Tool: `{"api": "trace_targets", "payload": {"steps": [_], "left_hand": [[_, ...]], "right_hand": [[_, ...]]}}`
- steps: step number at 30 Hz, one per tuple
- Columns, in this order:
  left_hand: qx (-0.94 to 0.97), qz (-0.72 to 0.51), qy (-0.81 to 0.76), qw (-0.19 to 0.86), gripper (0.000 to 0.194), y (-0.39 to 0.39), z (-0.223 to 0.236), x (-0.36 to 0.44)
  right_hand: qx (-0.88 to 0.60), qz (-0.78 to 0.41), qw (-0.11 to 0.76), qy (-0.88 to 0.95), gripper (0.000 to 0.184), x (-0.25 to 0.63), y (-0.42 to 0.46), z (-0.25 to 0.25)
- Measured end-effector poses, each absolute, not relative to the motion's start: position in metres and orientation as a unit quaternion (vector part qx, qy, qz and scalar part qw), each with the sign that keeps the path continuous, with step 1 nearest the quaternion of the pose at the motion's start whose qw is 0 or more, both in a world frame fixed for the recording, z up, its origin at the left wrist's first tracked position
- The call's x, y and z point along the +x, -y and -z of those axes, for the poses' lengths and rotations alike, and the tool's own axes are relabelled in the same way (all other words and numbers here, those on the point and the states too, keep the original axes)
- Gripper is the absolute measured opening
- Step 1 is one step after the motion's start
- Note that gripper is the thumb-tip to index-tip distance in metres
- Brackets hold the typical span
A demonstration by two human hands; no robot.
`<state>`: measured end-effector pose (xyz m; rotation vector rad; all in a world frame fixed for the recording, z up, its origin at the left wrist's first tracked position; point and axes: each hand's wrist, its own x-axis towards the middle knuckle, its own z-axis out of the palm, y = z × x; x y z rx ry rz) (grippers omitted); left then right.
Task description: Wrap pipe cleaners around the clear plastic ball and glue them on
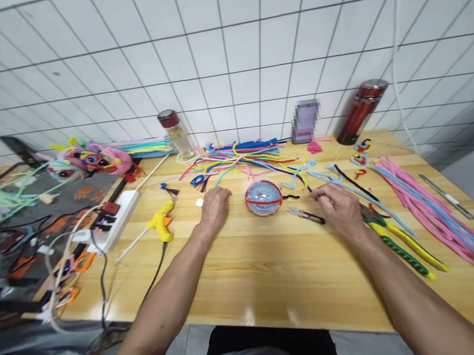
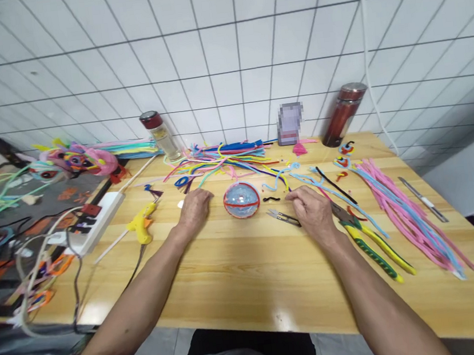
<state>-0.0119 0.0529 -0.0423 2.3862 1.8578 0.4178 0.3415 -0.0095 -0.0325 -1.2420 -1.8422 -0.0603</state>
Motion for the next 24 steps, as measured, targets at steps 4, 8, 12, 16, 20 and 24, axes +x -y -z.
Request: {"api": "trace_targets", "payload": {"steps": [4, 8, 12, 16, 20, 24], "left_hand": [[0.779, -0.119, -0.615, 0.039, 0.029, -0.047, 0.027, -0.006], [0.775, -0.115, -0.621, 0.026, 0.028, -0.046, 0.001, -0.002], [0.77, -0.117, -0.627, 0.023, 0.03, -0.055, -0.037, -0.007], [0.724, -0.107, -0.682, 0.014, 0.03, -0.091, -0.082, -0.053], [0.609, -0.064, -0.791, 0.002, 0.026, -0.136, -0.111, -0.135], [0.512, -0.025, -0.858, 0.011, 0.042, -0.159, -0.1, -0.205]], "right_hand": [[-0.49, 0.053, 0.444, 0.749, 0.025, 0.345, 0.007, 0.036], [-0.477, 0.09, 0.447, 0.751, 0.024, 0.347, 0.0, 0.038], [-0.5, 0.077, 0.434, 0.745, 0.025, 0.346, 0.001, 0.036], [-0.511, 0.086, 0.436, 0.736, 0.023, 0.345, 0.002, 0.035], [-0.505, 0.08, 0.436, 0.741, 0.02, 0.344, 0.004, 0.033], [-0.505, 0.069, 0.409, 0.757, 0.019, 0.339, 0.013, 0.026]]}}
